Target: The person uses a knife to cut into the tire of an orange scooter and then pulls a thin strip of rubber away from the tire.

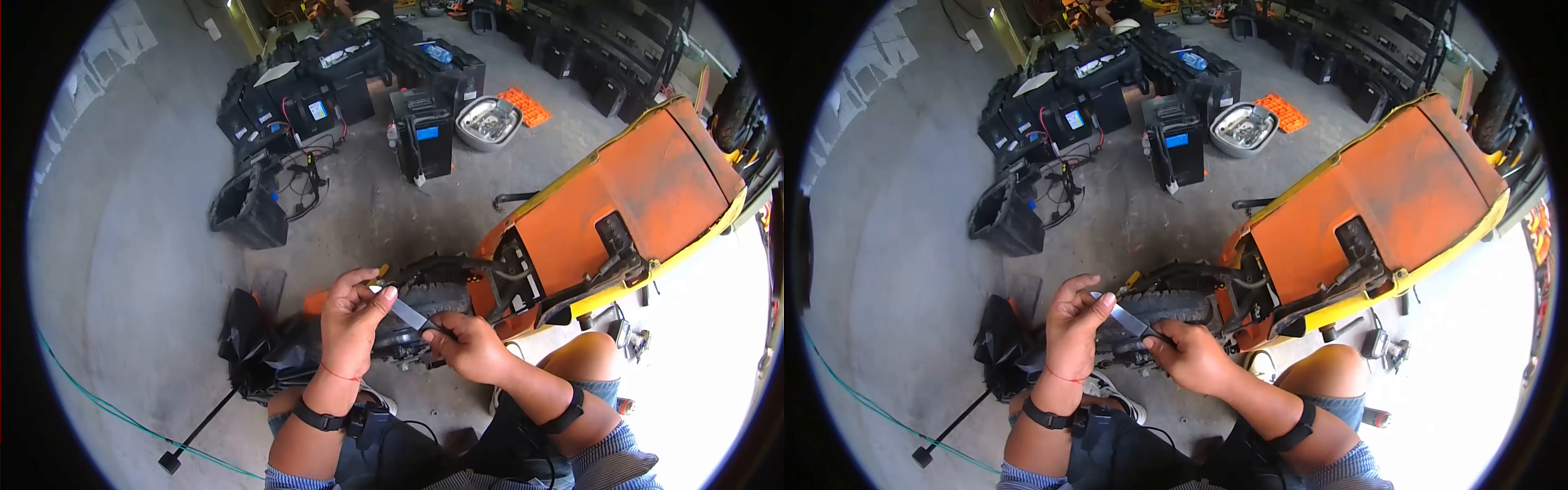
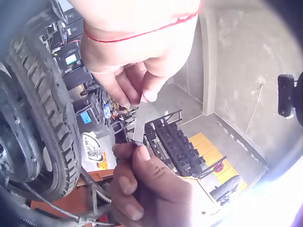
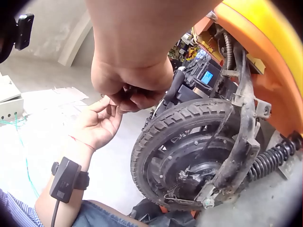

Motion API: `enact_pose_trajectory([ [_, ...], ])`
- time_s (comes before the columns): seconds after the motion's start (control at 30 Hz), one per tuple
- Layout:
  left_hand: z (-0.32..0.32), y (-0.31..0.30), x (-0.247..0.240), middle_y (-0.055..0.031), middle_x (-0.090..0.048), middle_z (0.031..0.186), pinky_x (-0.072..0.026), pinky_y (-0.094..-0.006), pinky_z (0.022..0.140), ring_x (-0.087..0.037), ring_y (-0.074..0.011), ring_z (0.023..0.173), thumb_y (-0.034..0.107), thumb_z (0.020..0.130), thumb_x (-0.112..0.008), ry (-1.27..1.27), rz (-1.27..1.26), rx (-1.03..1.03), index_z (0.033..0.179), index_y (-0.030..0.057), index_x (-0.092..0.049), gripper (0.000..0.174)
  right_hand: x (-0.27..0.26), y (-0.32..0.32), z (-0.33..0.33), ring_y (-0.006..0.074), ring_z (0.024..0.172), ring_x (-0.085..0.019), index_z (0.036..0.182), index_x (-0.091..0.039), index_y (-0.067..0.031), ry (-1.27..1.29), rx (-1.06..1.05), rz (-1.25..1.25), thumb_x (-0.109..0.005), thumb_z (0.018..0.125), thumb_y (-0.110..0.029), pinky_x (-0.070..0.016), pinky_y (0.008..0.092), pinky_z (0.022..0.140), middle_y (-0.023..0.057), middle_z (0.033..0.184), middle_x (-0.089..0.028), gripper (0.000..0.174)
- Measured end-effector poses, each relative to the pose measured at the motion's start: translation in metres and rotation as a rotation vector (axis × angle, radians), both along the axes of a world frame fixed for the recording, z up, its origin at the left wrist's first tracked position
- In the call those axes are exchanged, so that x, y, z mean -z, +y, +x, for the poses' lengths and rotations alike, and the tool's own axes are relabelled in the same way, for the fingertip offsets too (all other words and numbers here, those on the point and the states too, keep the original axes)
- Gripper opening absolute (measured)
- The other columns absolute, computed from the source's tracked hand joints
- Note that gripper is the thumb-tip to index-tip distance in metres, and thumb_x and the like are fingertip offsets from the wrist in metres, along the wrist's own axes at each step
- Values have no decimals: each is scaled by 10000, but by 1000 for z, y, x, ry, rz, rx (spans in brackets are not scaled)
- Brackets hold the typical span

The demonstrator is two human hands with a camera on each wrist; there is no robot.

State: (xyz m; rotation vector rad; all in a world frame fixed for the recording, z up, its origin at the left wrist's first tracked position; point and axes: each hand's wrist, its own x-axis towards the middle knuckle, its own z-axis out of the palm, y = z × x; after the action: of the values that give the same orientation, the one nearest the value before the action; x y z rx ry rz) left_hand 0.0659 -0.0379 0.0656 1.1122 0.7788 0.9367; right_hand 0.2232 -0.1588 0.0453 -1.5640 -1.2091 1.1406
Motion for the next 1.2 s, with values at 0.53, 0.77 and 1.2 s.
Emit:
enact_pose_trajectory([
  [0.53, 12, -23, 23, 11, -615, 842, -467, -197, 716, -565, -36, 774, 67, 912, -751, 123, -54, 132, 1348, -5, -551, 485, 10, -15, 8, 263, 673, -647, 978, -647, -2, -5, 65, -35, -613, 1022, -268, -503, 377, 641, 183, 743, -647, 271],
  [0.77, -32, 46, 9, -52, -679, 1053, -517, -255, 803, -623, -120, 914, 159, 961, -699, 382, 462, -317, 1395, 4, -491, 505, 22, -6, 22, 183, 633, -556, 983, -648, -14, -20, 237, -89, -595, 1030, -255, -465, 348, 619, 118, 683, -592, 251],
  [1.2, -36, 32, 27, -204, -457, 1473, -328, -503, 1136, -415, -396, 1355, 429, 812, -787, 1153, 817, 418, 1513, 103, -397, 866, 69, 2, -16, 449, 709, -663, 942, -620, -1, -156, 257, 27, -605, 1009, -281, -504, 469, 614, 250, 715, -636, 288],
])
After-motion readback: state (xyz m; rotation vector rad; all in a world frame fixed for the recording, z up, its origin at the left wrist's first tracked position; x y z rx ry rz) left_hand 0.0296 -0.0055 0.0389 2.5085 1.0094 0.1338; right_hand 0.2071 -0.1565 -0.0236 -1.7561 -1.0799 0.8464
